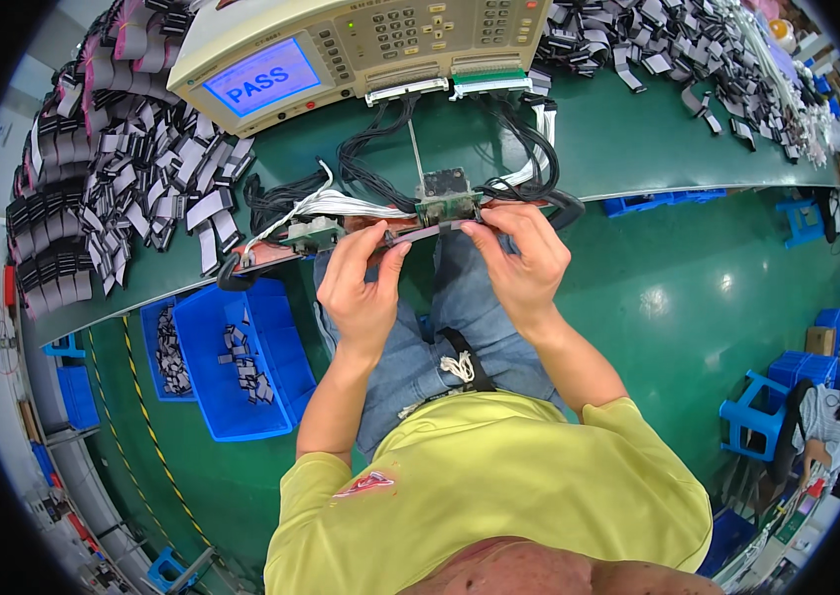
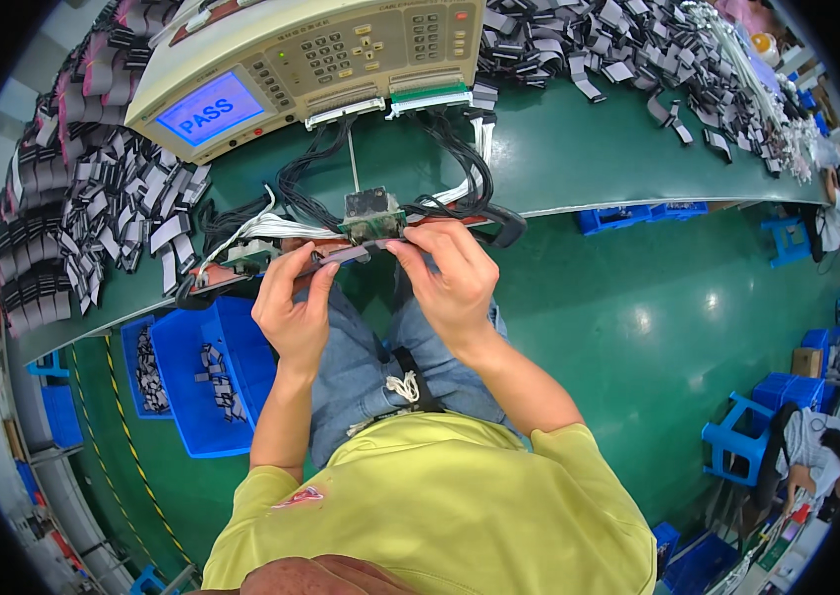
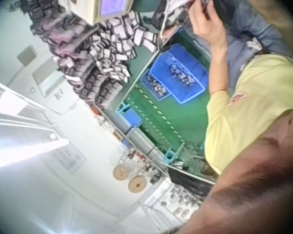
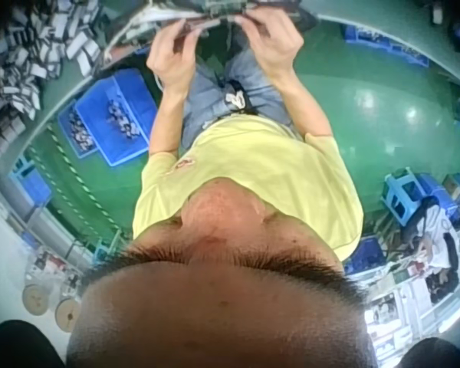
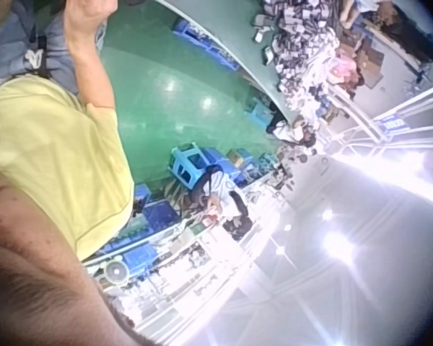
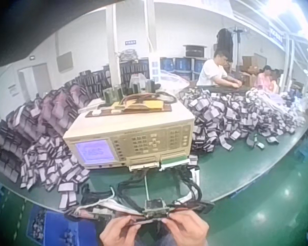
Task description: Repeatedly plugging cable harnesses into a digital testing machine to verify they pass.
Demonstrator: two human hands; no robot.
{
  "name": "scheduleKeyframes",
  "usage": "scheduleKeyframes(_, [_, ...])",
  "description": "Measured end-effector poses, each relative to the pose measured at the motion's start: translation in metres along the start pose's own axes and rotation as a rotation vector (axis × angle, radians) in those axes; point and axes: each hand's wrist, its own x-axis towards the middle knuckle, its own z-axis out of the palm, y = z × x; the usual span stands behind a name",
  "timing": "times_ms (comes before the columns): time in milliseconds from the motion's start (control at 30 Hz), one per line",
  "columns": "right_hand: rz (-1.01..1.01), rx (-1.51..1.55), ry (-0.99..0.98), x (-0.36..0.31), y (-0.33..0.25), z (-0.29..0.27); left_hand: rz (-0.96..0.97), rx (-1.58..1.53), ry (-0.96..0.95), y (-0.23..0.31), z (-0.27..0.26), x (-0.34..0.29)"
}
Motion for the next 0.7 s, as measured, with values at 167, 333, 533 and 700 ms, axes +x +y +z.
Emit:
scheduleKeyframes(167, [0.020, -0.015, -0.004, -0.0003, 0.0008, 0.0009, 0.042, 0.015, 0.007, -0.0019, 0.0014, 0.0010])
scheduleKeyframes(333, [0.054, -0.018, -0.001, 0.0008, -0.0018, 0.0017, 0.058, 0.013, 0.001, -0.0043, 0.0004, 0.0005])
scheduleKeyframes(533, [-0.049, -0.045, -0.022, 0.0029, 0.0026, 0.0001, 0.064, 0.006, -0.013, -0.0020, -0.0017, 0.0032])
scheduleKeyframes(700, [-0.049, -0.057, -0.010, 0.0026, 0.0010, 0.0003, 0.059, 0.009, -0.026, -0.0039, -0.0023, 0.0034])
